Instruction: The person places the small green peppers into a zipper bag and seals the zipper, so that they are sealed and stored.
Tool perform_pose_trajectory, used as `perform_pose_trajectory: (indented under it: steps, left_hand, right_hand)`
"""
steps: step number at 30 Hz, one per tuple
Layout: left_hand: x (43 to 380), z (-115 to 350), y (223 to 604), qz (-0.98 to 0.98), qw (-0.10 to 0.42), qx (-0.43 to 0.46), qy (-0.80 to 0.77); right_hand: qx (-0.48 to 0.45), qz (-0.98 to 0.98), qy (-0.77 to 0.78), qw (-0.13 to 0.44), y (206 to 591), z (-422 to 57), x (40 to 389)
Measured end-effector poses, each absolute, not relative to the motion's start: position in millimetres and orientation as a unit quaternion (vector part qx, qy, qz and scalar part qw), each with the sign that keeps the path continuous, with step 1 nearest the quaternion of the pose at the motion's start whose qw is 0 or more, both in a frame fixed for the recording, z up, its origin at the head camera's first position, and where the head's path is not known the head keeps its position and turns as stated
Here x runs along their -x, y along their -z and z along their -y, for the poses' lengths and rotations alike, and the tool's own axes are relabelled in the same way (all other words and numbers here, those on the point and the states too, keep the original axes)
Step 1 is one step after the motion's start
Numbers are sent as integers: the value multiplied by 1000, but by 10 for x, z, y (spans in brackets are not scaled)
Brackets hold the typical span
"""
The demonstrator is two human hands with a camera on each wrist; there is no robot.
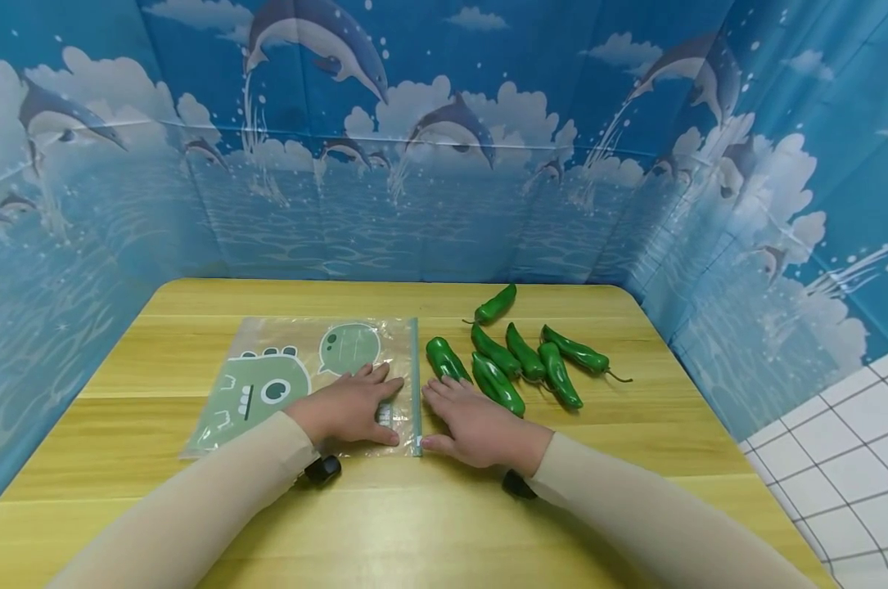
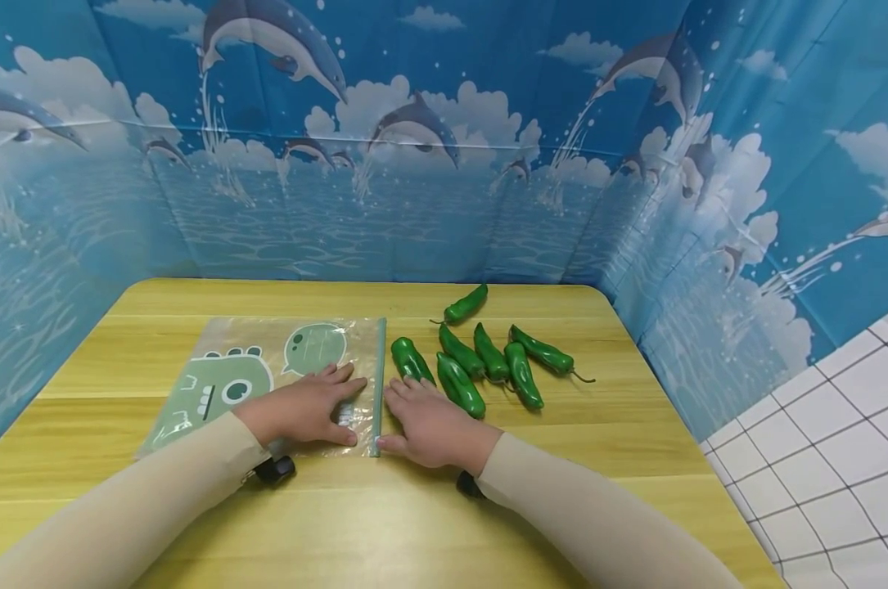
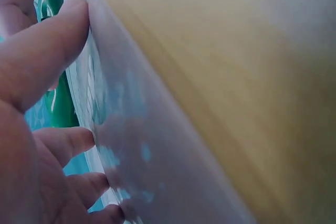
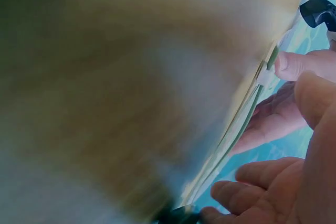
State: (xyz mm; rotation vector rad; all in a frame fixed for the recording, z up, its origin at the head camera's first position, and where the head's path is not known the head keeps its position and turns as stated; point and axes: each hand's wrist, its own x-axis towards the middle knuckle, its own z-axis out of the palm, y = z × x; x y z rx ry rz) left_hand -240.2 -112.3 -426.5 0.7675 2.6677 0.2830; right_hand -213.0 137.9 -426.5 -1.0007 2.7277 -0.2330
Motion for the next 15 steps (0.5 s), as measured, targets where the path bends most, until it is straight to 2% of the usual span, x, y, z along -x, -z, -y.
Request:
perform_pose_trajectory:
  steps: [15]
  left_hand:
    - [2420, 1156, 4280, -939, 178, -273, -110]
  right_hand:
    - [325, -933, 20, 151, 4281, -1266, 2310]
